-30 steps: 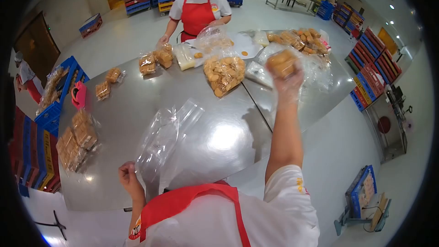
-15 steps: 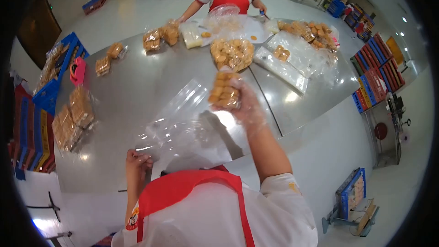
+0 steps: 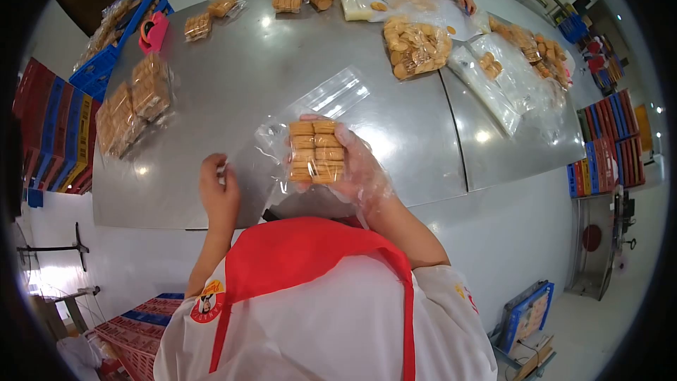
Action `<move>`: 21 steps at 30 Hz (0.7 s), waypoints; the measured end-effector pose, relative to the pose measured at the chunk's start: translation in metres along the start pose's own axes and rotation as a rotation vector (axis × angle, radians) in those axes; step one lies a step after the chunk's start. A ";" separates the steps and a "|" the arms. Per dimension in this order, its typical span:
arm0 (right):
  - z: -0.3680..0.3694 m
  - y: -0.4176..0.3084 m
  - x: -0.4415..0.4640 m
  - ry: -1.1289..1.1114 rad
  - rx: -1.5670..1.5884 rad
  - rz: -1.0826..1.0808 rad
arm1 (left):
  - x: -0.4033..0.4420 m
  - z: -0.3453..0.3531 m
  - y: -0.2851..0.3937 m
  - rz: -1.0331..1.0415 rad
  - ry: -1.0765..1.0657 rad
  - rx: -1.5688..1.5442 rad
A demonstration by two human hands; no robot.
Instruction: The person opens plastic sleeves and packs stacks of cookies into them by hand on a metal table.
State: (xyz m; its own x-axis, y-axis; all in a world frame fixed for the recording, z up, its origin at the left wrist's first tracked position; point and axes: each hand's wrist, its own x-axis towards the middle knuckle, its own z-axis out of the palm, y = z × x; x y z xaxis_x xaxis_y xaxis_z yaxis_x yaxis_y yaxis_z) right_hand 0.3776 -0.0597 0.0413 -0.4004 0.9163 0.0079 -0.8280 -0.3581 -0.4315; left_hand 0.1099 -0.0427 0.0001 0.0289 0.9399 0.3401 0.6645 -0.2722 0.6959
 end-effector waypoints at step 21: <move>0.035 0.010 0.004 0.440 -1.080 -0.164 | 0.019 0.040 0.062 -0.476 -0.553 -1.304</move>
State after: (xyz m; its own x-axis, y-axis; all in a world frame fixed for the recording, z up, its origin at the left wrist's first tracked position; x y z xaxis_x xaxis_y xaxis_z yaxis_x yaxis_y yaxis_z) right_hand 0.3543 -0.0659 0.0682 0.0252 0.9959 -0.0863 -0.0102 -0.0861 -0.9962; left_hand 0.1815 -0.0333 0.0241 0.4770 0.8670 -0.1441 -0.4156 0.3670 0.8322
